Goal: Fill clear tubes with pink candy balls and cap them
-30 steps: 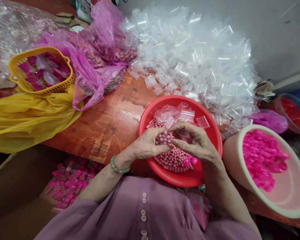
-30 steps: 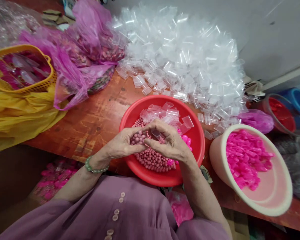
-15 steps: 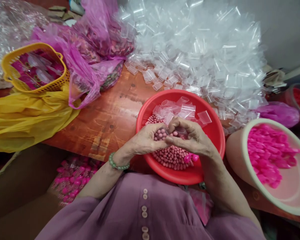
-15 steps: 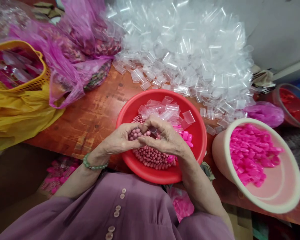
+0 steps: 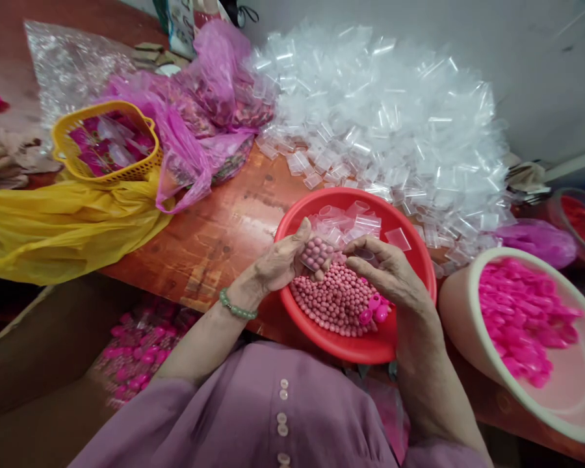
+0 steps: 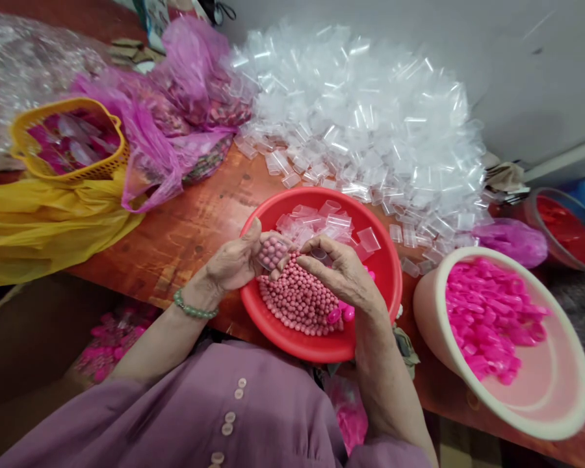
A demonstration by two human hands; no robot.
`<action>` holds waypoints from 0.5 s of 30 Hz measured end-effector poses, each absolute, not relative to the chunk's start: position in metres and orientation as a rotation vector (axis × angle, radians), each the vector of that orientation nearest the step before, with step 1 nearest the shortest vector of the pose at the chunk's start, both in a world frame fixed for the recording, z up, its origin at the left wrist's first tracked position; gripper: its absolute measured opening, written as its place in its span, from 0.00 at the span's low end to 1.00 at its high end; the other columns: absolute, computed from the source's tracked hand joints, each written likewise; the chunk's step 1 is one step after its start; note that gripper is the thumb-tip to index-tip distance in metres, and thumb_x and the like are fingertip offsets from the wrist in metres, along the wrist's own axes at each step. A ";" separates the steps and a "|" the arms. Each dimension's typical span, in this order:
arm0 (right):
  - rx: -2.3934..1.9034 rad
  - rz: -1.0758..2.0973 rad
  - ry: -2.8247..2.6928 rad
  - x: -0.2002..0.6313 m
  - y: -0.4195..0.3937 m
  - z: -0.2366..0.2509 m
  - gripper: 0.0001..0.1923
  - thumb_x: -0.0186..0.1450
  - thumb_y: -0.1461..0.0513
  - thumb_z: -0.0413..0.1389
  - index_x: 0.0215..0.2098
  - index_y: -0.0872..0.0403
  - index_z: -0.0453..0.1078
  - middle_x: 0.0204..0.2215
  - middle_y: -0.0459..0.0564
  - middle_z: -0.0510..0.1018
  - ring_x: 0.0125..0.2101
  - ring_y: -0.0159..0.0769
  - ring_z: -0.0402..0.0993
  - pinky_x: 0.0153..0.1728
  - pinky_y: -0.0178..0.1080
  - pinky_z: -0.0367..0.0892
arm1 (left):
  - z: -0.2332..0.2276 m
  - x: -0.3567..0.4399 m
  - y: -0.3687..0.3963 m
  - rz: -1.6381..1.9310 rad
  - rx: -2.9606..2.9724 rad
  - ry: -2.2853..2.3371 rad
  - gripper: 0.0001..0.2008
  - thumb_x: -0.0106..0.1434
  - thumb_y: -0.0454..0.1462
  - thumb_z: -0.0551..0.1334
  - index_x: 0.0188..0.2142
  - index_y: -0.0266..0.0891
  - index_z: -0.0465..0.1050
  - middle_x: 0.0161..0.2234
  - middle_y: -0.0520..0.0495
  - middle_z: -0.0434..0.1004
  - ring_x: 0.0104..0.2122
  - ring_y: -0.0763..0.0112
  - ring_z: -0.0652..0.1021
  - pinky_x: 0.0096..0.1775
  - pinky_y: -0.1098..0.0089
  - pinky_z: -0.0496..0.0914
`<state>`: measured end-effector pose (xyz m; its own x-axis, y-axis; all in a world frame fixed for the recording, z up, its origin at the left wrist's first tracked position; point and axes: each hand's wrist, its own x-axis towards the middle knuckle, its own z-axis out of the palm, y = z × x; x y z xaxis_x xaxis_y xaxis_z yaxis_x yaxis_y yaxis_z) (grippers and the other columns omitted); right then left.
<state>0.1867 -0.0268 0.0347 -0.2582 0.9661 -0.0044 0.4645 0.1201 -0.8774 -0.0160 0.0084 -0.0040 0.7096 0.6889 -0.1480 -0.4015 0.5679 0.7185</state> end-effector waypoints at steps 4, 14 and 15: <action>-1.434 1.052 -1.797 0.184 -0.025 0.030 0.15 0.69 0.51 0.52 0.37 0.53 0.71 0.26 0.43 0.70 0.25 0.30 0.64 0.29 0.35 0.62 | -0.002 -0.016 0.010 0.664 0.653 0.434 0.35 0.58 0.65 0.55 0.33 0.33 0.76 0.26 0.43 0.77 0.24 0.72 0.75 0.28 0.71 0.71; -1.421 1.088 -2.009 0.175 -0.026 0.021 0.14 0.70 0.54 0.50 0.44 0.52 0.71 0.42 0.50 0.79 0.42 0.37 0.74 0.47 0.42 0.68 | -0.003 -0.018 0.009 0.722 0.640 0.446 0.21 0.54 0.50 0.71 0.34 0.32 0.76 0.28 0.46 0.78 0.27 0.74 0.77 0.31 0.73 0.75; -1.397 1.072 -1.912 0.181 -0.026 0.023 0.15 0.69 0.53 0.51 0.48 0.52 0.70 0.45 0.50 0.78 0.46 0.37 0.74 0.50 0.42 0.67 | -0.004 -0.018 0.009 0.735 0.658 0.470 0.19 0.53 0.46 0.72 0.35 0.32 0.76 0.29 0.47 0.77 0.26 0.76 0.77 0.32 0.74 0.75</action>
